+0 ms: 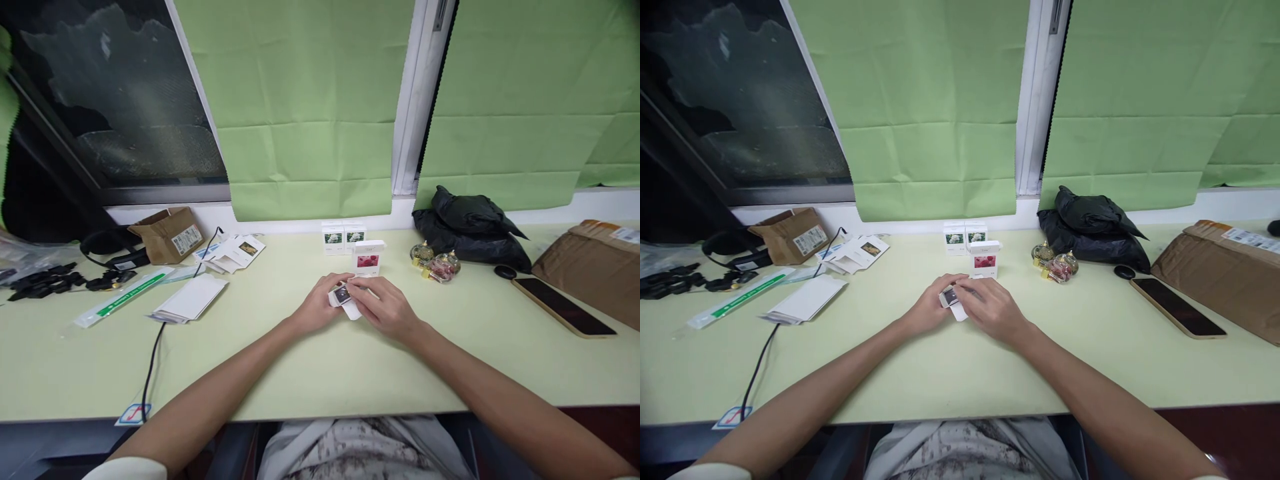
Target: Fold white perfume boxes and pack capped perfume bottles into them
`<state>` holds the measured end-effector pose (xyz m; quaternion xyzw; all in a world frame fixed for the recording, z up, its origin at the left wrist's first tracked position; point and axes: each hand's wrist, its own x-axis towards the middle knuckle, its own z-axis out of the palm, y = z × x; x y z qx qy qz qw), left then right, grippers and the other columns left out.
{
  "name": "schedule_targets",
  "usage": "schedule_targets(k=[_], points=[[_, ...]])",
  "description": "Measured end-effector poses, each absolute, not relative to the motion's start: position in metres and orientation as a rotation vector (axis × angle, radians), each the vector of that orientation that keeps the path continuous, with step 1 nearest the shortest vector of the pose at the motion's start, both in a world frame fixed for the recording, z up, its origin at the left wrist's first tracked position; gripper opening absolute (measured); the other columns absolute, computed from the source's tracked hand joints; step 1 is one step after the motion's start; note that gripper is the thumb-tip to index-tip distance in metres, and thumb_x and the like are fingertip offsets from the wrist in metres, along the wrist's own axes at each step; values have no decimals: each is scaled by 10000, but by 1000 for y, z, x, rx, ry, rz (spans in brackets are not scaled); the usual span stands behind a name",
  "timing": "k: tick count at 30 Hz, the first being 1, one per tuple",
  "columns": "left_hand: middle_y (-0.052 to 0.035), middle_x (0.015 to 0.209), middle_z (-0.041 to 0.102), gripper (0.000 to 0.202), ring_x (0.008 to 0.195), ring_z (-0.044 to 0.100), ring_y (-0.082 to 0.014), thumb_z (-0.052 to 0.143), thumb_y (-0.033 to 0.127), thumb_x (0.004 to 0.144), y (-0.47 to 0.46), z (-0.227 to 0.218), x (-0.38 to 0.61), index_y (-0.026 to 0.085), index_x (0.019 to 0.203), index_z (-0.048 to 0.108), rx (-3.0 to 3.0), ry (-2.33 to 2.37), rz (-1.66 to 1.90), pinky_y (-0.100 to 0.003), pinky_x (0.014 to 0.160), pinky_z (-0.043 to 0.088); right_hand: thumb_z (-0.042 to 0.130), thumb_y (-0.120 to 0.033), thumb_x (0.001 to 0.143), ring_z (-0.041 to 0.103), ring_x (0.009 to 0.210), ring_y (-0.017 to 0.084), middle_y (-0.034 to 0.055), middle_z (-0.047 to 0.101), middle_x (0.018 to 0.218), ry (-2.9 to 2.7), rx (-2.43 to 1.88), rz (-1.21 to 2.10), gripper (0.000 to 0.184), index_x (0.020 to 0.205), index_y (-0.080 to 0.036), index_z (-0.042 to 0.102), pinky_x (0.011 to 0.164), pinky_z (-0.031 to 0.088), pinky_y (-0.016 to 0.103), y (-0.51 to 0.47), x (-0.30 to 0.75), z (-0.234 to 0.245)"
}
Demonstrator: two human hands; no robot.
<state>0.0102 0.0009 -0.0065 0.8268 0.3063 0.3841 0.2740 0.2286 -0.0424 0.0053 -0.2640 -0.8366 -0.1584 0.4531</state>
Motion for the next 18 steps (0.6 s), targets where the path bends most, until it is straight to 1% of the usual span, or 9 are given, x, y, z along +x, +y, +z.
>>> schedule_targets(k=[3,6,9,11,14,18], points=[[-83,1363,636,675,1305,576,-297,820,221,791,2,-6,9,314,1420,593,2249,809,995,-497,1149,461,537,-131,1022,728,1104,255,110,741,1249,-2031,-659,-322,363,1337,-278,643,917,626,450,-41,229,3],[-84,1339,635,691,1285,586,-299,857,208,724,2,-5,9,290,1367,617,2219,801,980,-482,1119,487,545,-135,1021,727,1106,251,99,745,1243,-1977,-676,-277,361,1332,-286,650,931,624,458,-39,229,2],[-75,1310,664,669,1170,651,-270,828,210,744,1,-3,9,265,1368,594,2124,797,944,-417,1001,547,587,-147,1006,721,1124,256,107,737,1262,-1967,-647,-275,386,1365,-280,636,940,620,462,-39,228,2],[-57,1274,692,652,1096,677,-248,805,215,763,-1,-3,10,260,1373,579,2075,793,920,-383,938,559,612,-159,996,713,1141,262,118,726,1276,-1967,-627,-287,411,1390,-275,619,942,617,464,-40,227,3],[-51,1259,705,648,1076,682,-246,810,228,749,-1,-3,11,253,1354,580,2054,788,925,-374,922,559,628,-173,988,713,1120,266,127,724,1252,-1966,-627,-305,404,1380,-269,622,927,616,466,-42,226,4],[-59,1259,704,643,1081,680,-246,813,231,739,-1,-3,11,242,1340,585,2045,784,936,-362,921,552,631,-181,990,708,1093,266,128,723,1213,-1951,-656,-309,351,1332,-259,639,912,610,460,-41,225,4]])
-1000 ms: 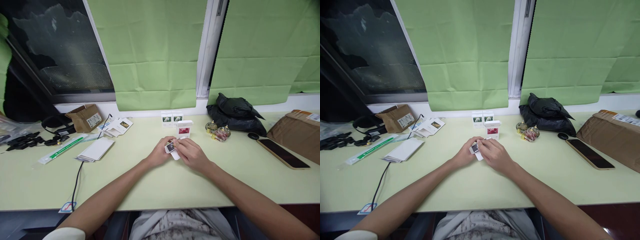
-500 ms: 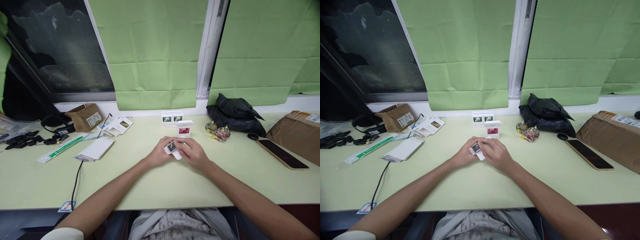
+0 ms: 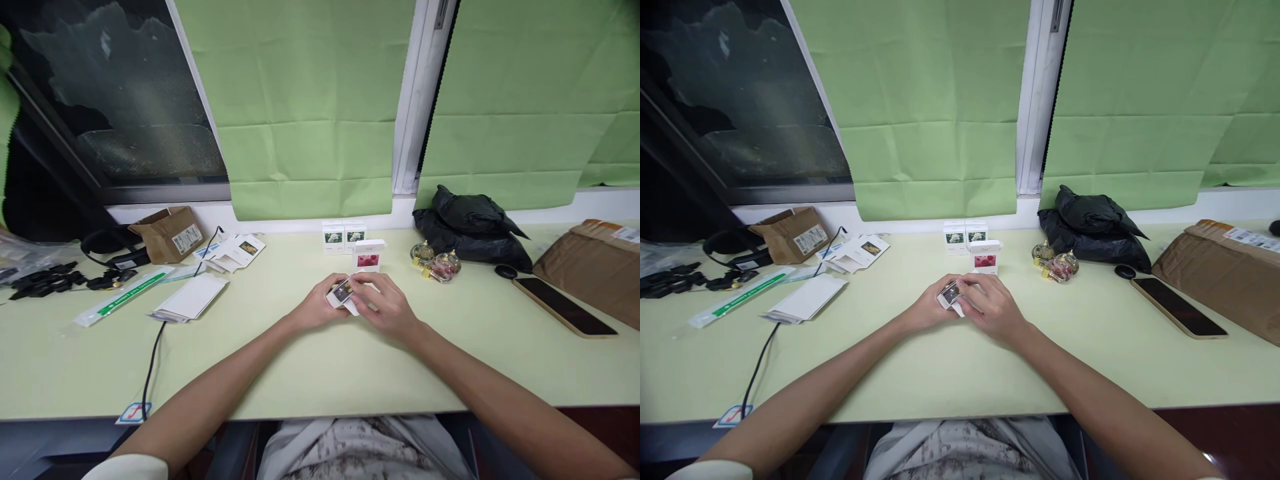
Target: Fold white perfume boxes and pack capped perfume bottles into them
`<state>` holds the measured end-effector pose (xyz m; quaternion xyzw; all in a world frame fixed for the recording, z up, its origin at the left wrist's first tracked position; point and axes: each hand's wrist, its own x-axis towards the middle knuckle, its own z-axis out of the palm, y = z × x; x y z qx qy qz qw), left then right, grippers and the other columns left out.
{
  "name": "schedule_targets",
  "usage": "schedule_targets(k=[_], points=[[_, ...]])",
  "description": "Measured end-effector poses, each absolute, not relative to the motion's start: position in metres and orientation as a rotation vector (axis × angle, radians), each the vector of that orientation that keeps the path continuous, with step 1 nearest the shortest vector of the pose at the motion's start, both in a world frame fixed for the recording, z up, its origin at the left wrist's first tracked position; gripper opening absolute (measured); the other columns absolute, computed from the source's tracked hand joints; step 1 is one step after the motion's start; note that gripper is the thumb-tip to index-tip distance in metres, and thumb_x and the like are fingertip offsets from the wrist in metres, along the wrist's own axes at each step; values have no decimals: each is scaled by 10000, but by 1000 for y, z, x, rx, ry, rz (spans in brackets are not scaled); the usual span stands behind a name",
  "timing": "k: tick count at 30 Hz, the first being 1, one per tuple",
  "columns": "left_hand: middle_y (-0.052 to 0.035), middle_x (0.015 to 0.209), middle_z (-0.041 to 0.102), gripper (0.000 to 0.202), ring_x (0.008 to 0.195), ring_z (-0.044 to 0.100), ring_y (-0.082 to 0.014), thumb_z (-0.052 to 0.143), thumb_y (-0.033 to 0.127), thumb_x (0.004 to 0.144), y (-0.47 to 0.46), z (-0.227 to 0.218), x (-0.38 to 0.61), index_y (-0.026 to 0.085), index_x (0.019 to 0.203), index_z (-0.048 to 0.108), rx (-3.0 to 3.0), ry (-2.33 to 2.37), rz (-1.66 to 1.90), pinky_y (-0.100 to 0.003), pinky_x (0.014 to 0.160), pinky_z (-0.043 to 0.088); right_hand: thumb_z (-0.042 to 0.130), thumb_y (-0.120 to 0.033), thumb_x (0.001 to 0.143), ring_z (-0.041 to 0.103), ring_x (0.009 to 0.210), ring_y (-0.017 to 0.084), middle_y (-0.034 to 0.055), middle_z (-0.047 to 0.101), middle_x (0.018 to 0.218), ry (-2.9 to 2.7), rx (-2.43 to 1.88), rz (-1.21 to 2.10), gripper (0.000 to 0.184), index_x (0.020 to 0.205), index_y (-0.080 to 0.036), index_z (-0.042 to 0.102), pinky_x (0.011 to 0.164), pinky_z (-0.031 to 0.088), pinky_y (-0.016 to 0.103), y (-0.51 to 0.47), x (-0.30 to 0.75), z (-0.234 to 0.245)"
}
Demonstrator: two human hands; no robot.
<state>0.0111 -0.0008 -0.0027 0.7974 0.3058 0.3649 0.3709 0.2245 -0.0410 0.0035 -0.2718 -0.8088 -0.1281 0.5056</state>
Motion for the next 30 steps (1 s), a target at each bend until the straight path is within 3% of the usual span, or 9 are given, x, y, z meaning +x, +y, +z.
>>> schedule_targets(k=[8,15,25,30], points=[[-58,1265,694,667,1089,670,-247,832,251,736,-4,1,10,242,1353,577,2009,773,904,-346,913,535,666,-219,987,688,1091,278,138,713,1198,-1989,-689,-294,319,1305,-221,649,924,597,464,-37,230,1],[-60,1240,697,718,1071,668,-250,876,270,704,-3,-2,10,250,1360,583,2004,780,896,-349,897,534,621,-234,1017,683,1123,267,119,694,1225,-2053,-666,-244,296,1311,-258,645,962,585,473,-39,226,1],[-97,1290,672,668,1120,648,-256,869,329,773,0,-4,12,231,1364,575,1885,677,911,-360,958,511,605,-288,1021,632,1149,301,81,728,1197,-2099,-699,-113,295,1315,-277,587,1015,521,525,-40,228,5],[-70,1177,675,603,1000,653,-211,861,404,798,10,-9,7,228,1279,543,1768,713,932,-315,842,510,576,-329,1043,578,1247,312,97,678,1294,-2026,-803,-7,362,1397,-278,518,1052,506,528,-41,226,7]])
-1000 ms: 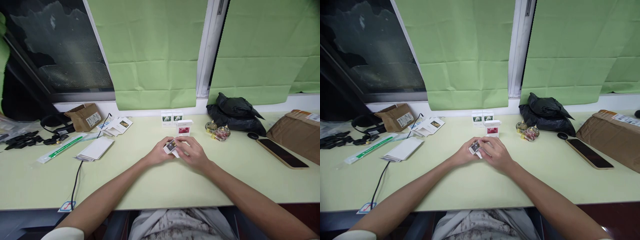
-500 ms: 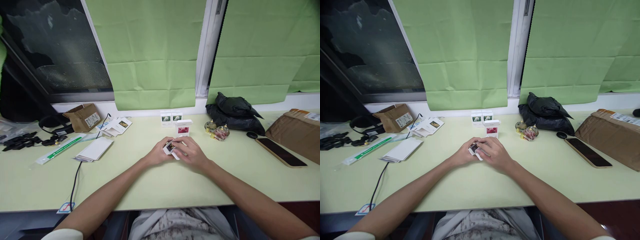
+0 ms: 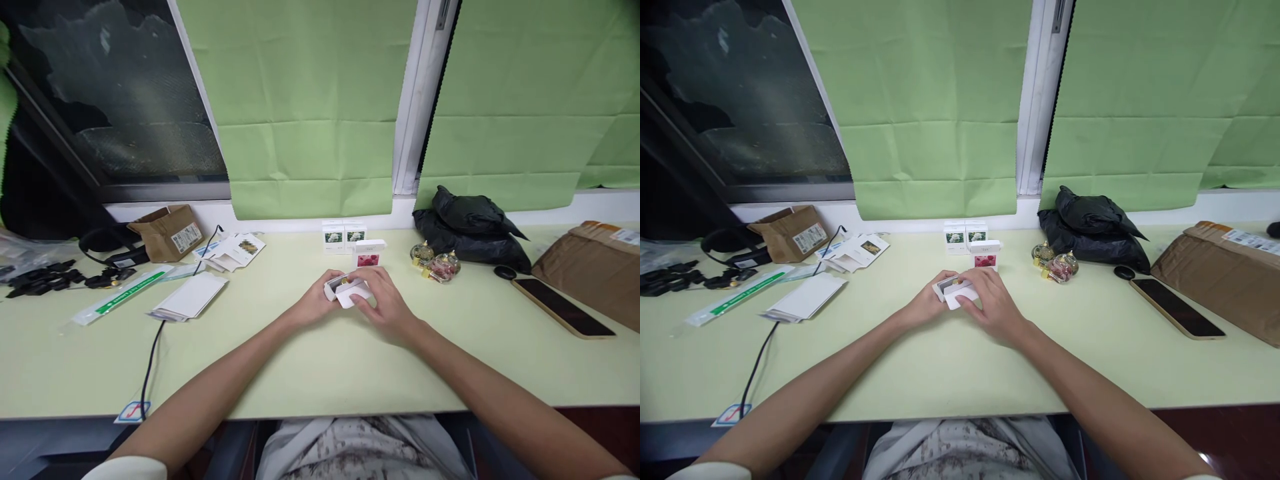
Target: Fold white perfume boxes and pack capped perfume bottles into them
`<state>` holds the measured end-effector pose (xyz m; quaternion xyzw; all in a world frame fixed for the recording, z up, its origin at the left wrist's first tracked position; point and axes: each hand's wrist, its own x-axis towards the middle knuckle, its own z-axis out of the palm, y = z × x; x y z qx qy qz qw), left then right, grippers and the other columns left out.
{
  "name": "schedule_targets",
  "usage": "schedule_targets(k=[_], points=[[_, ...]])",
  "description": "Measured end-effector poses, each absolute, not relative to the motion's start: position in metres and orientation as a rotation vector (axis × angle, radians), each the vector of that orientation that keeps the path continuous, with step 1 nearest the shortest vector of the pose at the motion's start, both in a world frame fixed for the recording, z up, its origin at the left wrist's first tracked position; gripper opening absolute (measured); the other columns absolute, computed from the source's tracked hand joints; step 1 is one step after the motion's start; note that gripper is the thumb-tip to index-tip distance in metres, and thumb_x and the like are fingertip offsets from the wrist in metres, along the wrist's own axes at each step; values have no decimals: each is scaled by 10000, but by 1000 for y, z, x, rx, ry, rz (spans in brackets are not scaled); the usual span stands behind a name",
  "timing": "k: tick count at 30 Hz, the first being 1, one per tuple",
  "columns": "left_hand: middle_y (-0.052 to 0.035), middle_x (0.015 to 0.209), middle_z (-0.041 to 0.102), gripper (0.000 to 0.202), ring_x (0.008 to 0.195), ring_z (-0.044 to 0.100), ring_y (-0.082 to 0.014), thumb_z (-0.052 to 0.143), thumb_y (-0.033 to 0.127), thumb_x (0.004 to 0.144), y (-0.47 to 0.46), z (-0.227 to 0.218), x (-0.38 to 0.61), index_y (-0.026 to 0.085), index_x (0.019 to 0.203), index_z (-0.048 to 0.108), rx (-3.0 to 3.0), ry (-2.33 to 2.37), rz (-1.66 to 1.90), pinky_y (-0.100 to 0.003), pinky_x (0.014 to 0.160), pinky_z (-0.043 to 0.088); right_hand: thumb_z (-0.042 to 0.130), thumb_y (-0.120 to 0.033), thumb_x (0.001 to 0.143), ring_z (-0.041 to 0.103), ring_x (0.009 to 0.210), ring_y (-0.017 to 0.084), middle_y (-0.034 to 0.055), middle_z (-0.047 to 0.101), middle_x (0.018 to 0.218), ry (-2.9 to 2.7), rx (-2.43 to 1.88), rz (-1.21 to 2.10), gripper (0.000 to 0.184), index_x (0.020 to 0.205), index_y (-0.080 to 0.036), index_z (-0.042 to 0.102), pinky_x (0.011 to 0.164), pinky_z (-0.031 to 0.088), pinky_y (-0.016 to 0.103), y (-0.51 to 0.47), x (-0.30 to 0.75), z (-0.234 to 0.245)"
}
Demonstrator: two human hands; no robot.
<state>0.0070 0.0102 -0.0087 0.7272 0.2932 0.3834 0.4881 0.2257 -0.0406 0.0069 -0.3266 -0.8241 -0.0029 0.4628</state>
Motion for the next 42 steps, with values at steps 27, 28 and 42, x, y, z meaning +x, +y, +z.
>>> schedule_targets(k=[27,28,42], points=[[-27,1170,509,648,889,602,-143,876,366,806,18,-16,-7,280,1098,304,2072,928,1516,-315,783,519,580,-367,1045,512,1355,316,115,597,1384,-2007,-907,-25,327,1363,-288,573,1132,473,562,-34,225,5],[-26,1164,515,617,875,595,-139,861,362,823,18,-16,-7,277,1077,305,2082,925,1517,-316,787,517,581,-369,1043,511,1356,322,118,589,1385,-1996,-910,-20,324,1359,-294,575,1124,478,571,-34,224,4],[-55,1098,601,174,970,604,-190,646,320,994,10,-1,-6,247,1134,571,2340,894,1385,-322,807,492,688,-410,966,575,1249,284,151,476,1387,-1673,-969,280,711,1515,-266,260,1070,545,537,-29,218,-8]])
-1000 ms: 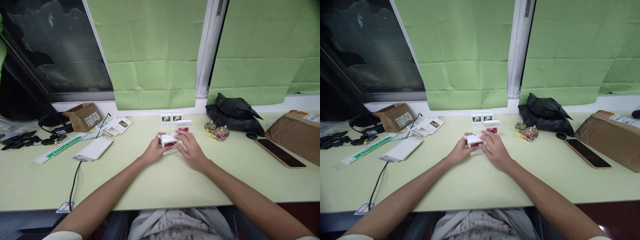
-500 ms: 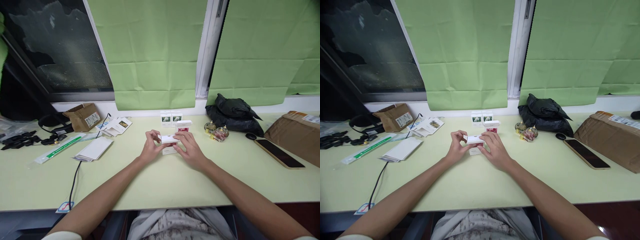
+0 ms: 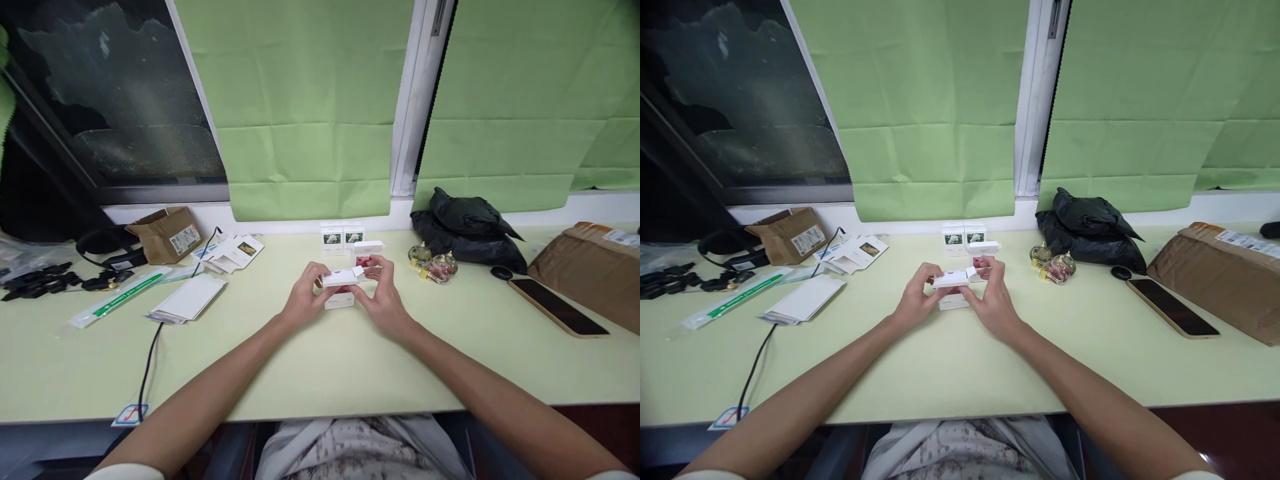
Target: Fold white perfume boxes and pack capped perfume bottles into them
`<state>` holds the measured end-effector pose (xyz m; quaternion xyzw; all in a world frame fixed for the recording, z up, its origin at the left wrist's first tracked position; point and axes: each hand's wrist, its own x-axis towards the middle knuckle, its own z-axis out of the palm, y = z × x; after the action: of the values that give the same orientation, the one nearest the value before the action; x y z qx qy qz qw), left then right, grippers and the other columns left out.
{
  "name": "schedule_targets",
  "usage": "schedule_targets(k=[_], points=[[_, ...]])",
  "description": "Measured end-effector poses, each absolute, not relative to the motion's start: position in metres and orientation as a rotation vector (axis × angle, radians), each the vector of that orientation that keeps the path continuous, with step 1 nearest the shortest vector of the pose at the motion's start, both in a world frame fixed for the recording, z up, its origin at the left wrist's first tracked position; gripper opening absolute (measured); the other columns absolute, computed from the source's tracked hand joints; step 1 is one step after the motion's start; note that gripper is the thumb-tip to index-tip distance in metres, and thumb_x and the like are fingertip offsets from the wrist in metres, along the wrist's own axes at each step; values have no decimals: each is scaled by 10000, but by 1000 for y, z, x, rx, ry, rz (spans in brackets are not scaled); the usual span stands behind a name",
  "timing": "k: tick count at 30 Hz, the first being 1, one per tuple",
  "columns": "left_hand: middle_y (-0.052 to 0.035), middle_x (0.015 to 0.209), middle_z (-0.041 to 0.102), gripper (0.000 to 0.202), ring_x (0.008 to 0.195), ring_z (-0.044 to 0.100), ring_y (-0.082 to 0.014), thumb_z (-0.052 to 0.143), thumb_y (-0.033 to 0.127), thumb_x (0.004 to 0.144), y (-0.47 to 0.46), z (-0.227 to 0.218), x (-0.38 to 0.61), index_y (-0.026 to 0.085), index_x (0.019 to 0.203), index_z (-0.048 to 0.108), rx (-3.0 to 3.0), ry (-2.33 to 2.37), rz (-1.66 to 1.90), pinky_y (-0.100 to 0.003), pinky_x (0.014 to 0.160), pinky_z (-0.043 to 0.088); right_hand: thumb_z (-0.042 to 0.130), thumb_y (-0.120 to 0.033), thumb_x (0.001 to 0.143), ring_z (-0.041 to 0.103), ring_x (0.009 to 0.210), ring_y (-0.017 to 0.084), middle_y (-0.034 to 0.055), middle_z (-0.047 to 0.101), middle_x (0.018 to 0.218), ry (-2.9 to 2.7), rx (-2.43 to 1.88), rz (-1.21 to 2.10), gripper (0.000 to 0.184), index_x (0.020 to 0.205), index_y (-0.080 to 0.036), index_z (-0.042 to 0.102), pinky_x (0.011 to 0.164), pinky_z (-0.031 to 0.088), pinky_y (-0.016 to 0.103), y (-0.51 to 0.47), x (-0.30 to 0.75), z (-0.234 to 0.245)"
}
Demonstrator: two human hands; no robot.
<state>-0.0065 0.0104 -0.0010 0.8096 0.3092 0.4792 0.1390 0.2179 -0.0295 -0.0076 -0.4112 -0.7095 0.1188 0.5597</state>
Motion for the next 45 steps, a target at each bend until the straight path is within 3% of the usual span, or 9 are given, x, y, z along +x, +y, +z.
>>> schedule_targets(k=[3,9,14,19,24,29,32,39,45], points=[[-57,1095,603,195,969,608,-194,657,329,990,11,-3,-7,251,1140,560,2348,895,1401,-331,805,492,682,-406,971,581,1236,273,123,546,1307,-1645,-922,325,635,1465,-268,308,1059,549,527,-28,217,-10],[-67,1113,618,178,1053,612,-218,655,319,995,12,-3,-8,251,1134,567,2392,864,1458,-374,891,499,633,-380,1012,531,1370,289,123,575,1429,-1794,-870,331,550,1485,-292,365,1121,503,543,-37,217,-4],[-93,1157,631,164,1076,614,-230,493,372,1068,7,1,-8,234,1075,582,2381,861,1437,-405,938,498,552,-407,1057,574,1301,297,111,628,1348,-1854,-961,233,426,1463,-302,479,1099,517,532,-39,221,1],[-78,1093,637,236,975,623,-208,469,390,1071,1,4,-4,227,915,537,2276,887,1437,-365,844,508,423,-319,1101,601,1244,282,94,645,1308,-1822,-910,111,371,1460,-320,513,1069,529,510,-35,221,2],[-52,1060,616,120,952,615,-195,545,338,1026,3,1,-3,235,1086,538,2167,866,1449,-338,820,521,383,-256,1103,589,1211,287,83,665,1236,-1920,-841,92,354,1367,-331,607,1047,526,519,-35,220,2],[-41,1081,599,373,924,607,-183,682,355,937,1,2,-1,245,1235,486,2031,895,1349,-343,856,521,407,-306,1104,581,1227,292,88,638,1261,-1901,-905,113,430,1526,-350,476,1062,518,526,-38,219,6],[-75,1227,624,648,1030,652,-212,750,343,885,-2,3,5,280,1439,421,1898,749,1075,-352,872,546,453,-333,1093,596,1204,282,94,602,1237,-1888,-894,142,384,1464,-336,547,1054,535,498,-38,219,7],[-67,1139,702,492,968,666,-239,762,241,812,-1,-1,12,217,1286,632,1929,727,834,-348,818,548,460,-338,1089,613,1175,274,104,550,1193,-1869,-852,158,269,1272,-285,650,1040,546,477,-34,224,2],[-101,1356,638,739,1204,630,-305,923,418,718,-3,6,6,277,1371,607,2109,749,973,-418,996,526,517,-293,1073,596,1199,279,99,597,1228,-1855,-820,75,219,1230,-293,669,1048,526,511,-32,227,3]])
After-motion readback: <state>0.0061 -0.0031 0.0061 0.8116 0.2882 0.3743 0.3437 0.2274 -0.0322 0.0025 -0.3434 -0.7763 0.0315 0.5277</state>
